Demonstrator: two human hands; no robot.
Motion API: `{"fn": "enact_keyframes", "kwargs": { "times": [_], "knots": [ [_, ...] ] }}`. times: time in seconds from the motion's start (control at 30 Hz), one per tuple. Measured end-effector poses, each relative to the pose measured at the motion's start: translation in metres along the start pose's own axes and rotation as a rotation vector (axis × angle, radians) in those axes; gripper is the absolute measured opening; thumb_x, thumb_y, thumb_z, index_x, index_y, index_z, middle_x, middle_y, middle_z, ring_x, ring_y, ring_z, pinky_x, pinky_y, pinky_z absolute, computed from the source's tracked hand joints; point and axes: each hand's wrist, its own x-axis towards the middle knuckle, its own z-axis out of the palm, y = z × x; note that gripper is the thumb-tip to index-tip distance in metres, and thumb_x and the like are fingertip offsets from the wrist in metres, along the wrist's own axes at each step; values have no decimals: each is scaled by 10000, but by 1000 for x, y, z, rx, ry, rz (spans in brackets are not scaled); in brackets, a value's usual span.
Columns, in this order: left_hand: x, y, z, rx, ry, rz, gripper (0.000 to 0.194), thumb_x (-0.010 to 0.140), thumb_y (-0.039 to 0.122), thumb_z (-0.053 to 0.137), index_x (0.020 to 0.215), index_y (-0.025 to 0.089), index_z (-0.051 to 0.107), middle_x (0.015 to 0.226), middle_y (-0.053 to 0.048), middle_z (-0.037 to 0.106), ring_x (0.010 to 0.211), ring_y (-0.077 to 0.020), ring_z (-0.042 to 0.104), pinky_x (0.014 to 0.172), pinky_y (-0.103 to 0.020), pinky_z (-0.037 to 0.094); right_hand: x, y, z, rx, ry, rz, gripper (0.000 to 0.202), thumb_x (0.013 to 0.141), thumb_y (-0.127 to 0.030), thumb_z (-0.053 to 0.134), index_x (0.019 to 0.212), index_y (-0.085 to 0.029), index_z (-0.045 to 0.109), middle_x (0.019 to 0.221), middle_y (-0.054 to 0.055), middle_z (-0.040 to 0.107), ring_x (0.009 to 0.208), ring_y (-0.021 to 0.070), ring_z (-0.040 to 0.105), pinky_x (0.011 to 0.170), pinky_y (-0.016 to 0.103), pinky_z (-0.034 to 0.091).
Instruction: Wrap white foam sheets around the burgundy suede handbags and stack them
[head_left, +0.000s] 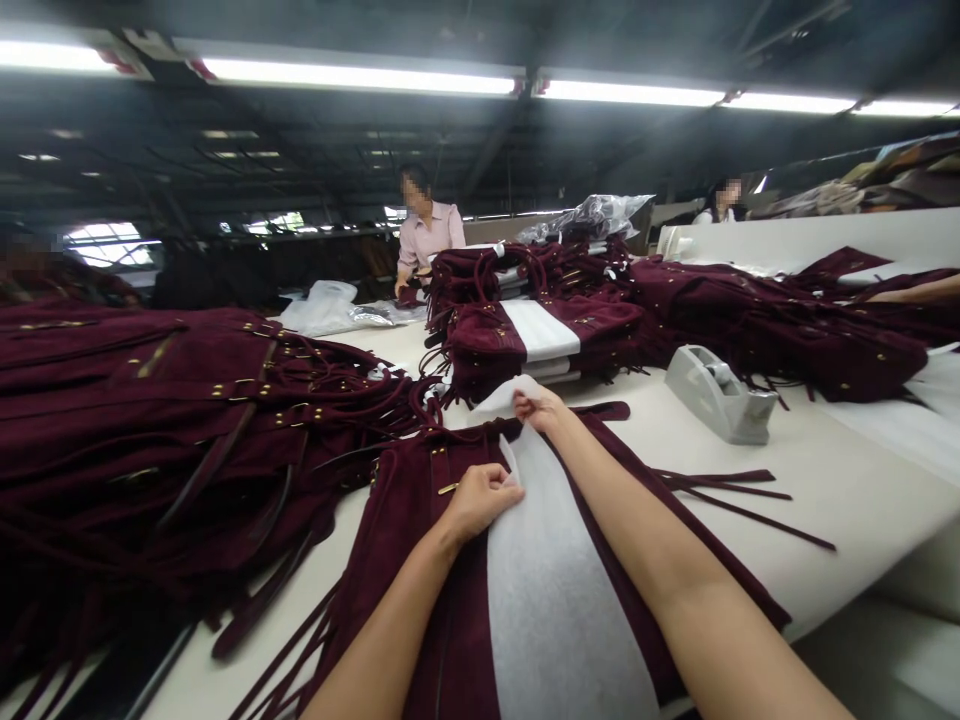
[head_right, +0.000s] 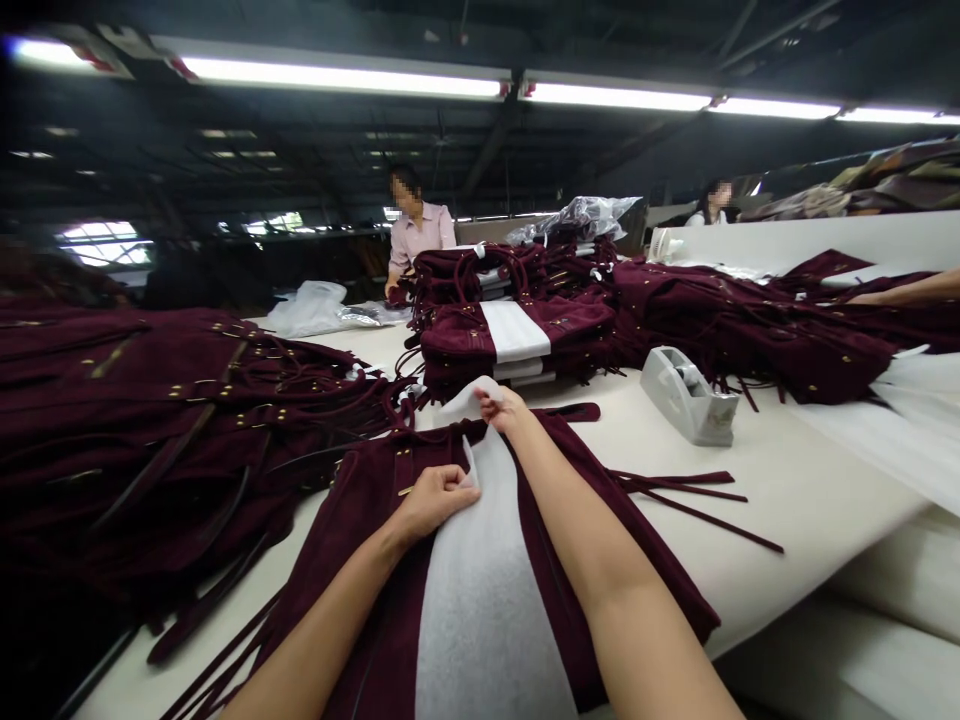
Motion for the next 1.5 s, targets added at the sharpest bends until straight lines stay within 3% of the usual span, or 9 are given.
{"fn": "enact_keyframes", "kwargs": {
  "times": [0.13, 0.33, 0.53, 0.7, 0.93, 1.07, 1.17, 1.37, 1.5],
  "knots": [
    [3, -3, 0, -1, 14, -5, 261, 631, 360, 669, 575, 171, 498, 514, 55, 442, 470, -71, 350, 441, -198, 197, 10, -15, 8, 150, -60, 42, 246, 965, -129, 433, 749, -141, 549, 516, -58, 451, 337, 36, 277, 289, 117, 213],
    [-3, -1, -1, -38, 55, 1, 309, 670, 445, 621, 575, 171, 513, 542, 35, 443, 493, -90, 366, 456, -217, 211, 26, -31, 14, 296, -69, 17, 149, 934, -83, 459, 846, -140, 566, 562, -57, 481, 354, 27, 326, 290, 88, 256],
    [-6, -4, 1, -90, 70, -2, 308, 684, 452, 582, 580, 165, 537, 555, 14, 474, 490, -96, 382, 448, -214, 246, 45, -30, 14, 331, -51, -12, 140, 890, -44, 477, 845, -162, 538, 526, -74, 456, 332, 25, 300, 273, 82, 237],
    [3, -15, 4, -91, 149, -12, 308, 711, 444, 590, 593, 160, 564, 576, -3, 527, 512, -117, 446, 448, -215, 265, 37, -39, 19, 294, -113, -34, 229, 949, -52, 378, 827, -144, 549, 531, -68, 448, 344, 18, 314, 291, 60, 248],
    [13, -20, -1, -92, 263, -33, 256, 729, 396, 617, 643, 155, 620, 614, -19, 599, 545, -144, 523, 469, -222, 323, -7, -71, 35, 126, -190, -75, 245, 901, -161, 640, 691, -138, 515, 501, -67, 444, 347, 6, 293, 279, 80, 191],
    [13, -19, -3, -86, 317, -43, 241, 744, 348, 598, 600, 155, 603, 592, -11, 580, 531, -130, 501, 467, -216, 300, -48, -71, 30, -17, -181, -140, 313, 829, -164, 731, 615, -133, 505, 478, -67, 431, 352, 4, 294, 285, 96, 178],
    [14, -20, -4, -83, 369, -50, 226, 743, 302, 595, 576, 151, 596, 557, 7, 542, 528, -120, 487, 472, -208, 282, -82, -59, 19, -132, -140, -150, 327, 778, -234, 786, 589, -117, 546, 466, -57, 437, 351, 13, 299, 292, 133, 190],
    [15, -19, -3, -144, 399, -59, 193, 693, 254, 662, 548, 135, 619, 501, 5, 542, 541, -136, 519, 479, -203, 308, -146, -13, 6, -131, -24, -94, 319, 662, -350, 855, 717, -89, 681, 623, 42, 640, 532, 111, 565, 509, 212, 463],
    [11, -17, -5, -215, 379, -39, 147, 650, 235, 706, 567, 125, 656, 550, -29, 624, 590, -171, 578, 481, -207, 349, -175, 26, 5, -123, 28, -51, 396, 595, -437, 869, 702, -108, 676, 627, 38, 644, 531, 113, 551, 504, 217, 424]
  ]
}}
